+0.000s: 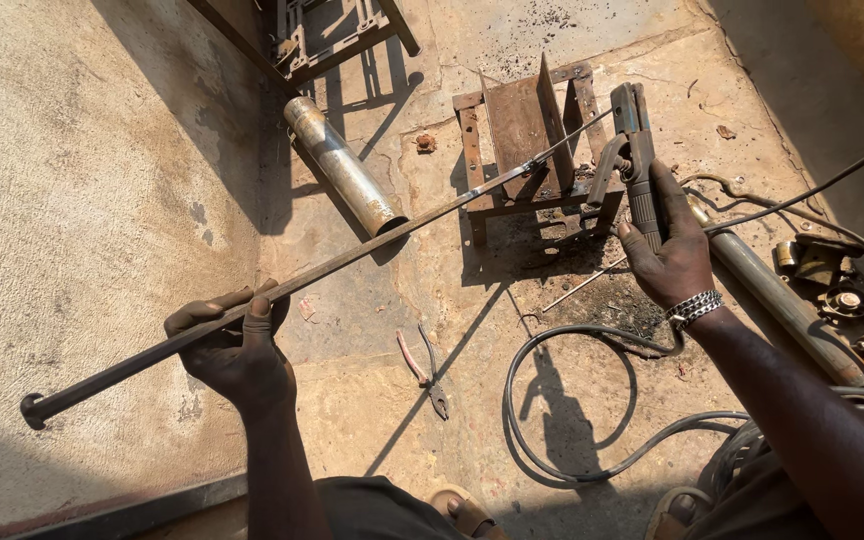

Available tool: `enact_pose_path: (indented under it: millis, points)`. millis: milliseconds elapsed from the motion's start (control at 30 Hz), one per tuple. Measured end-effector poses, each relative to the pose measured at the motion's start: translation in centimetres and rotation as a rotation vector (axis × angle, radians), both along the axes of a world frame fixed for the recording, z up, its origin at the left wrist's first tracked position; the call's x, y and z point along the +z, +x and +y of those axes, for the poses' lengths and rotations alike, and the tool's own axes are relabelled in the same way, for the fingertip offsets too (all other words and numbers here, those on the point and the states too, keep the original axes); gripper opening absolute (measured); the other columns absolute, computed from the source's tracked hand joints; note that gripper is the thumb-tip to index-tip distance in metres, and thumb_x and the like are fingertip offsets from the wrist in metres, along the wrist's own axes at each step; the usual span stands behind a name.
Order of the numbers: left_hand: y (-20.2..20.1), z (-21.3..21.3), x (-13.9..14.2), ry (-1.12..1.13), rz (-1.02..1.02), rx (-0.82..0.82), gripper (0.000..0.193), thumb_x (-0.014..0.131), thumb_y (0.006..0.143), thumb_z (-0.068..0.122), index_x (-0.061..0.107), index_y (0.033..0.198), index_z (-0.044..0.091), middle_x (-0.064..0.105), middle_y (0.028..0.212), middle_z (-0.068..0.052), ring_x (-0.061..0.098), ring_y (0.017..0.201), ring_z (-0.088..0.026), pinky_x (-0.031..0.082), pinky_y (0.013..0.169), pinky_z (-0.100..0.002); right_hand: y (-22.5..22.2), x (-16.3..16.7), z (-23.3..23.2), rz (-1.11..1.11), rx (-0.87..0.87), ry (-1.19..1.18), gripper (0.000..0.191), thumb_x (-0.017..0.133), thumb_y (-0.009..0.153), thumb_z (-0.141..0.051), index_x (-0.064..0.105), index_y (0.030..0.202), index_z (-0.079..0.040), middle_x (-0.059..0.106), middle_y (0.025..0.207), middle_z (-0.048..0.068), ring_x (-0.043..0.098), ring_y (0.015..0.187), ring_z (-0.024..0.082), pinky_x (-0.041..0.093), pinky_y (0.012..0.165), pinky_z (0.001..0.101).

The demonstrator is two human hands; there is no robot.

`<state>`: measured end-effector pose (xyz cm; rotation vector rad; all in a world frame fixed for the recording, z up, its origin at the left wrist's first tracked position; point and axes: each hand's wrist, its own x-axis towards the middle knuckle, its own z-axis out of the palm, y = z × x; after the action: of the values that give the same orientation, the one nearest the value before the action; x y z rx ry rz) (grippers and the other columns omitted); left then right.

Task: The person welds a metal frame using a welding torch while holding a metal rod with pliers. The person repeatedly positions the rod and applies the torch to create welds on the frame, with visible sparks and smoke throughout the process.

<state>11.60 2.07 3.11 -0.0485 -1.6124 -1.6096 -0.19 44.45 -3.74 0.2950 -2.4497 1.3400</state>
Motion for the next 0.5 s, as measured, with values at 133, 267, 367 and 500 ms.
enact_pose_path:
  millis: [133, 267, 367, 500]
  points:
    - [-0.03, 0.08, 0.1, 0.014, -0.015, 0.015, 0.039, 0.068, 0.1, -0.011, 0.041, 0.119, 0.009, 0.066, 0.113, -0.019, 0.075, 0.11, -0.031, 0.071, 0.095, -0.041, -0.05, 0.16, -0.41, -0.013, -0.016, 0.013, 0.083, 0.071, 0.094, -0.014, 0.028, 0.165, -0.018, 0.054, 0.15, 0.026, 0.06, 0.133, 0.037, 0.052, 0.108, 0.0497]
    - [-0.09, 0.07, 0.13, 0.023, -0.038, 0.025, 0.04, 0.067, 0.098, -0.012, 0.041, 0.118, 0.009, 0.067, 0.11, -0.019, 0.076, 0.109, -0.032, 0.071, 0.093, -0.042, -0.08, 0.41, -0.85, -0.061, -0.018, -0.017, 0.083, 0.07, 0.093, -0.015, 0.028, 0.165, -0.02, 0.057, 0.147, 0.025, 0.065, 0.124, 0.035, 0.056, 0.102, 0.0487]
    - [-0.09, 0.05, -0.06, 0.015, -0.022, 0.02, 0.04, 0.068, 0.099, -0.012, 0.04, 0.118, 0.009, 0.066, 0.11, -0.019, 0.075, 0.108, -0.031, 0.071, 0.093, -0.042, -0.06, 0.49, -1.03, -0.046, -0.021, 0.009, 0.084, 0.07, 0.093, -0.015, 0.027, 0.165, -0.021, 0.057, 0.147, 0.026, 0.066, 0.122, 0.036, 0.057, 0.1, 0.0489]
    - [-0.05, -0.07, -0.19, 0.011, -0.017, 0.02, 0.039, 0.067, 0.101, -0.012, 0.04, 0.12, 0.009, 0.065, 0.113, -0.019, 0.074, 0.109, -0.031, 0.071, 0.095, -0.041, -0.1, 0.54, -1.07, -0.072, -0.021, 0.015, 0.083, 0.07, 0.094, -0.017, 0.027, 0.165, -0.023, 0.06, 0.144, 0.025, 0.068, 0.12, 0.035, 0.058, 0.099, 0.0486]
